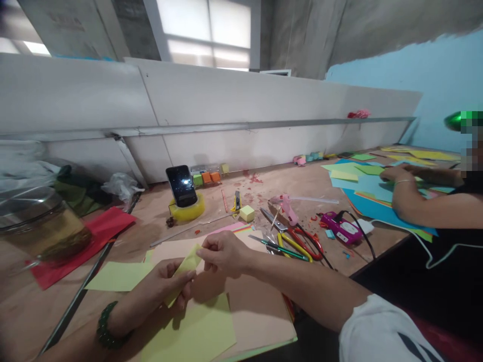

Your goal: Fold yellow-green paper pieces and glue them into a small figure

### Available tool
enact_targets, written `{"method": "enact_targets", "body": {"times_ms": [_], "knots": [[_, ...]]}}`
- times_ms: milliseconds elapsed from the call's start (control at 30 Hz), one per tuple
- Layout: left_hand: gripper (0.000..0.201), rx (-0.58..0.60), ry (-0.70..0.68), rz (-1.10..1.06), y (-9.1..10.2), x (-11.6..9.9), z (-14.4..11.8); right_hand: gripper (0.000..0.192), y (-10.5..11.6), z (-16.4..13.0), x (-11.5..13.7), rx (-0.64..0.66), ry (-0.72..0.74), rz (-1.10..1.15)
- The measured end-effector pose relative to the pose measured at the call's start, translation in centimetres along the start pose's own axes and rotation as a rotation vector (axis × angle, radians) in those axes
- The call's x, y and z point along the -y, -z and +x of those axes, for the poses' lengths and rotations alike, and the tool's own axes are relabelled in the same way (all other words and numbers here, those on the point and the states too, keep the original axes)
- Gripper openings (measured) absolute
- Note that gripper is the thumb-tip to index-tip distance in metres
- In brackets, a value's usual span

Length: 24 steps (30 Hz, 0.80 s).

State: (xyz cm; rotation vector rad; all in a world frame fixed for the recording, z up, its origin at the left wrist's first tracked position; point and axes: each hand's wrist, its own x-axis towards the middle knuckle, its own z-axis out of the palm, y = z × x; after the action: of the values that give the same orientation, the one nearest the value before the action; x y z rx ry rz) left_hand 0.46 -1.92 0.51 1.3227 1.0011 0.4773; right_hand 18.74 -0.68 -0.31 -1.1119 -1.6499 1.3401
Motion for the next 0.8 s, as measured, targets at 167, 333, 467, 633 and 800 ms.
{"method": "enact_targets", "body": {"times_ms": [167, 333, 467, 633, 800], "knots": [[0.04, -0.03, -0.018, 0.024, 0.2, 0.0, 0.2, 0.042, 0.5, 0.3, 0.6, 0.016, -0.125, 0.081], [0.039, -0.061, -0.04, 0.043, 0.3, 0.2, 0.3, 0.046, 0.8, 0.6, 0.7, 0.052, -0.184, 0.119], [0.043, -0.065, -0.036, 0.074, 0.2, 0.1, 0.3, 0.04, 0.2, 0.1, 0.8, 0.086, -0.134, 0.147], [0.043, -0.025, -0.072, -0.02, 0.0, 0.0, 0.2, 0.032, -0.1, -0.1, 0.6, 0.093, -0.105, 0.167], [0.044, 0.035, 0.0, -0.221, 0.4, 0.0, 0.2, 0.03, 1.2, 0.6, 0.4, 0.065, -0.155, 0.098]]}}
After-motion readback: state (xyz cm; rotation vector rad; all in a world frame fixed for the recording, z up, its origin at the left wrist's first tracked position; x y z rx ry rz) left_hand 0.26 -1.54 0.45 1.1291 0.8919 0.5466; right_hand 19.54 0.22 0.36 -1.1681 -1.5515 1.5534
